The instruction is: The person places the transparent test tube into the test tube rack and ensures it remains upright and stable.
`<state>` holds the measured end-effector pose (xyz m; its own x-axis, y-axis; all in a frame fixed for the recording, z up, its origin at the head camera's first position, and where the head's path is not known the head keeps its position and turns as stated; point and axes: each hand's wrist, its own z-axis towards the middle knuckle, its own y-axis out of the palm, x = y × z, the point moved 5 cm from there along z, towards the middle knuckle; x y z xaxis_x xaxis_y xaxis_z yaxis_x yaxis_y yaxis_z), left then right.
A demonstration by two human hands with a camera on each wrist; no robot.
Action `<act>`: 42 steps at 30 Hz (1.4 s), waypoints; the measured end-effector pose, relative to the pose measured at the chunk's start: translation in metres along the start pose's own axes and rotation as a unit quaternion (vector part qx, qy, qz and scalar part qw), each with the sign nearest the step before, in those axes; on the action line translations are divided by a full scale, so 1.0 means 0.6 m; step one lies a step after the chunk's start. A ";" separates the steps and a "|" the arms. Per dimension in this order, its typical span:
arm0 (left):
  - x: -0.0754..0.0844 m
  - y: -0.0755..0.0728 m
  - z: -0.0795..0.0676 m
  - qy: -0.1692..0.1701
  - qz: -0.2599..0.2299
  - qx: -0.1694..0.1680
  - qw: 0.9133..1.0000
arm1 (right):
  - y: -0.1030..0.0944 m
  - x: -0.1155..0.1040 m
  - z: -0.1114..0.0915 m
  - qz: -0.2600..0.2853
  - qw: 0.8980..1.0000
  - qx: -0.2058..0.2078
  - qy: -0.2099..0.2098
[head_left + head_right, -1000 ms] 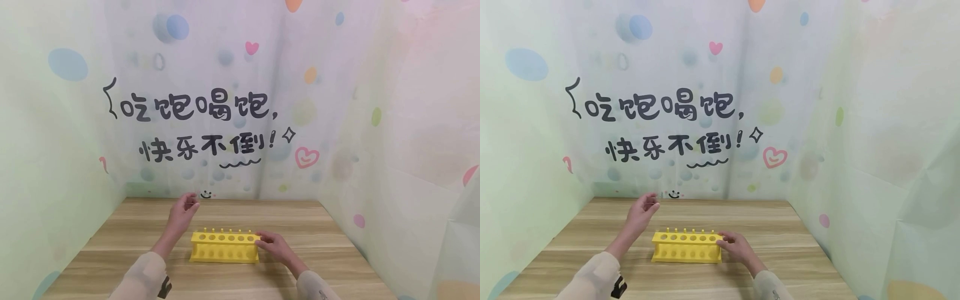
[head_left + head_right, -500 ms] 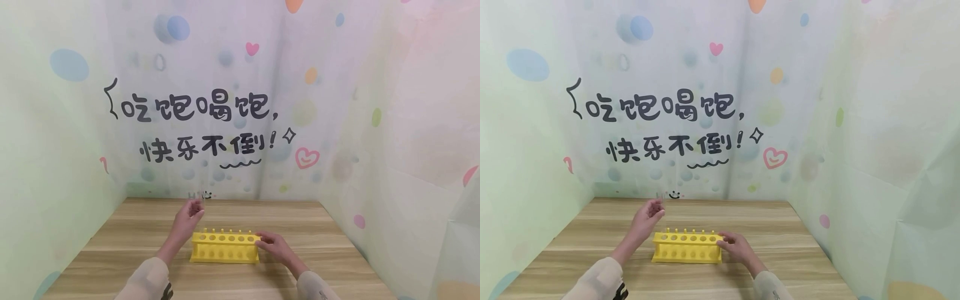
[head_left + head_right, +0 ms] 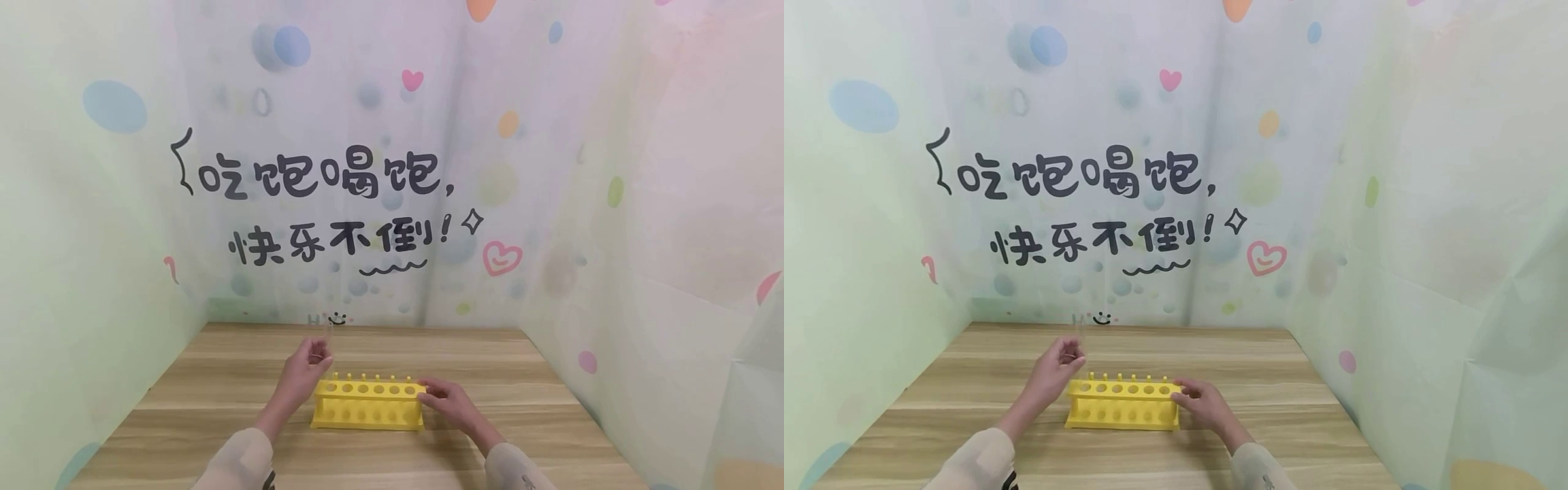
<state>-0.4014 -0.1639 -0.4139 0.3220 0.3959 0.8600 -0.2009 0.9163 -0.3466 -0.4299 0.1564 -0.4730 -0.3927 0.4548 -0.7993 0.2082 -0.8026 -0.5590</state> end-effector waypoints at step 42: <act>-0.036 0.022 -0.025 -0.009 0.042 -0.019 0.999 | -0.001 0.003 0.002 -0.019 1.000 0.010 0.011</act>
<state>-0.3971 -0.1595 -0.4429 0.2882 0.4703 0.8341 -0.1908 0.8818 -0.4313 -0.4316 0.1572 -0.4741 -0.3808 0.4929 -0.7823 0.1754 -0.7922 -0.5846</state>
